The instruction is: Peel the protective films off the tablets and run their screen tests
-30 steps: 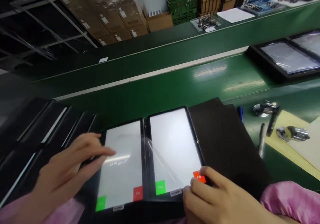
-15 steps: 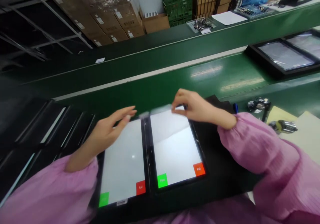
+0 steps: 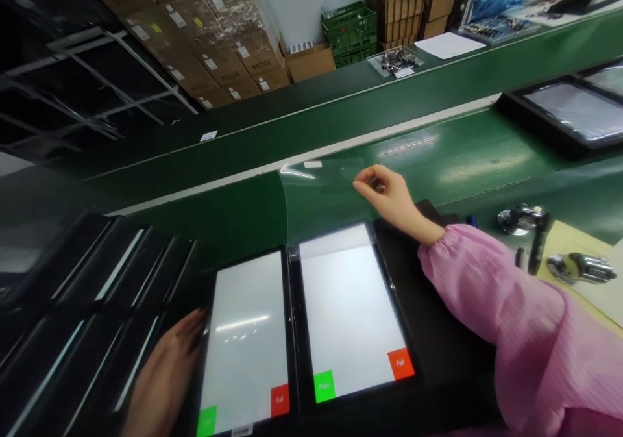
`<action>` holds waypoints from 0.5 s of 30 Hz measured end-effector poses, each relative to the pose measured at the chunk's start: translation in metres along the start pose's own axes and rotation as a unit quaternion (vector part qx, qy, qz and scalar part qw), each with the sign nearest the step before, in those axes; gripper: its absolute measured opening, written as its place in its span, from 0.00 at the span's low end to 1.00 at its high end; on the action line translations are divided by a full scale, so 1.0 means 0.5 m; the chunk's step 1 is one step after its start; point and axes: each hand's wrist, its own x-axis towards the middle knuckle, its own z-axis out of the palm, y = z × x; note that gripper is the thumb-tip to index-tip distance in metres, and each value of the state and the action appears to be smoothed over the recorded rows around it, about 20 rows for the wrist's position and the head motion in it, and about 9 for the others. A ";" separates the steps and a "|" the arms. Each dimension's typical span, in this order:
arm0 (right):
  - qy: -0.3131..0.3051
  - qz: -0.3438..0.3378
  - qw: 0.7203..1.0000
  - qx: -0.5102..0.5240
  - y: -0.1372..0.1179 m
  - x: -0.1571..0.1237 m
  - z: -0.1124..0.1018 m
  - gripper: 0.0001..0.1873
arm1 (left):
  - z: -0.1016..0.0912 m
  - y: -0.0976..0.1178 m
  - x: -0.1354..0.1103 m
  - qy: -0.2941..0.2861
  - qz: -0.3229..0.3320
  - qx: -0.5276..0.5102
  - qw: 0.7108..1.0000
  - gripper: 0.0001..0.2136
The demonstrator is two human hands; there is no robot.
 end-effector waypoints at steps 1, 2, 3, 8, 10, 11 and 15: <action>0.006 0.000 1.000 0.001 0.002 -0.004 0.003 0.13 | -0.005 0.001 0.000 0.004 0.016 0.015 1.000 0.35; 0.013 -0.002 1.000 0.002 0.004 -0.008 0.006 0.13 | -0.009 0.005 0.001 0.001 0.037 0.037 0.999 0.34; 0.019 -0.003 1.000 0.002 0.005 -0.012 0.008 0.13 | -0.013 0.012 0.005 -0.008 0.062 0.064 0.996 0.33; 0.052 -0.005 0.999 0.001 0.010 -0.020 0.011 0.12 | -0.005 0.069 0.029 -0.078 0.231 0.203 0.948 0.24; 0.067 -0.003 0.998 0.001 0.013 -0.020 0.010 0.11 | 0.015 0.097 0.038 -0.095 0.291 0.244 0.920 0.23; 0.072 -0.003 0.997 0.000 0.014 -0.020 0.010 0.11 | 0.028 0.110 0.043 -0.103 0.312 0.263 0.907 0.24; 0.088 -0.002 0.996 -0.003 0.018 -0.020 0.012 0.10 | 0.086 0.153 0.068 -0.157 0.368 0.337 0.853 0.24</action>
